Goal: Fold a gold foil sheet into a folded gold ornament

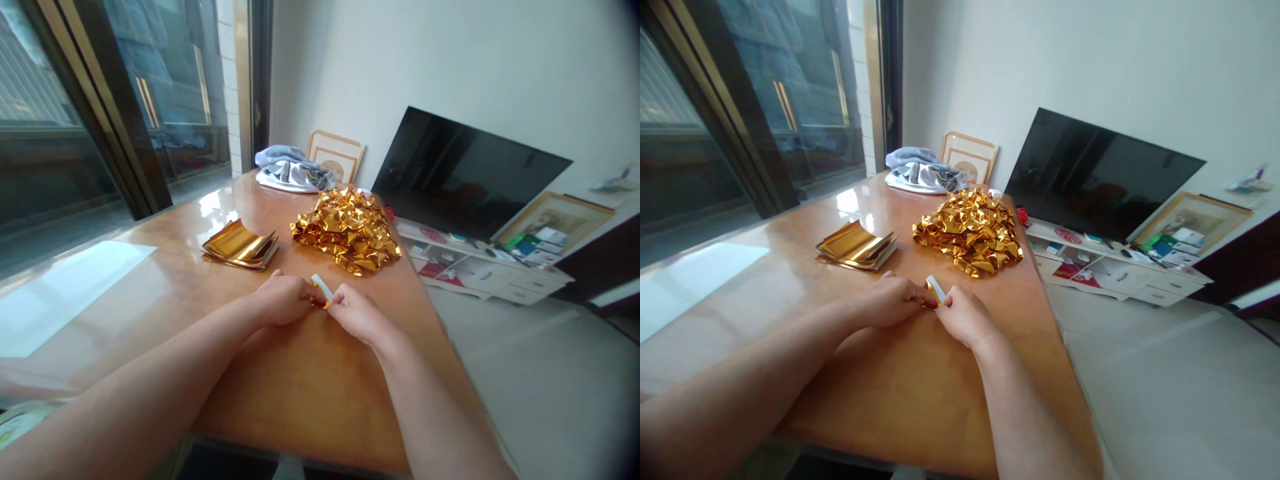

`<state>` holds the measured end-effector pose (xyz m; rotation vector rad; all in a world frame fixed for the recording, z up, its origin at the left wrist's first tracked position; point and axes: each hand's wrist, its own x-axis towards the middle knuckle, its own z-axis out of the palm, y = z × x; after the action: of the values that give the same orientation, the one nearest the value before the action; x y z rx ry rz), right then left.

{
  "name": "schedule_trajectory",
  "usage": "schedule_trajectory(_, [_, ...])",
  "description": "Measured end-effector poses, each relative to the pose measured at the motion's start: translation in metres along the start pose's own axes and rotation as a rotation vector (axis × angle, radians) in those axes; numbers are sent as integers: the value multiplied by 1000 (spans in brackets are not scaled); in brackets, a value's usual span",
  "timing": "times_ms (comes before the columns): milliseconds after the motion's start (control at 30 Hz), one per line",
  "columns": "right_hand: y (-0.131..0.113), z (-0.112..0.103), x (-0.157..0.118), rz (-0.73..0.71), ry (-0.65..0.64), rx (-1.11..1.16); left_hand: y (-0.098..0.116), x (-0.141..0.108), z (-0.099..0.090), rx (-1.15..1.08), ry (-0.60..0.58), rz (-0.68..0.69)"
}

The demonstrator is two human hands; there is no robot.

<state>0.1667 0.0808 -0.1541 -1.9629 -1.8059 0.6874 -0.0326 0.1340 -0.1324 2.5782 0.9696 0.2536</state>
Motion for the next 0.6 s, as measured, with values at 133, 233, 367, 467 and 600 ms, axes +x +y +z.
schedule_trajectory(133, [-3,-3,3,55,5,-61,-3,0,-4,-71,-53,9])
schedule_trajectory(233, [-7,-5,5,60,2,-124,-3,1,-4,-95,-59,-8])
schedule_trajectory(367, [-13,-7,9,67,-52,-145,-2,3,-5,-94,-61,-37])
schedule_trajectory(467, [-17,-7,9,85,-64,-146,-1,3,-6,-96,-78,-45])
schedule_trajectory(600, [-22,-9,6,94,-49,-150,-1,3,-7,-107,-85,-29])
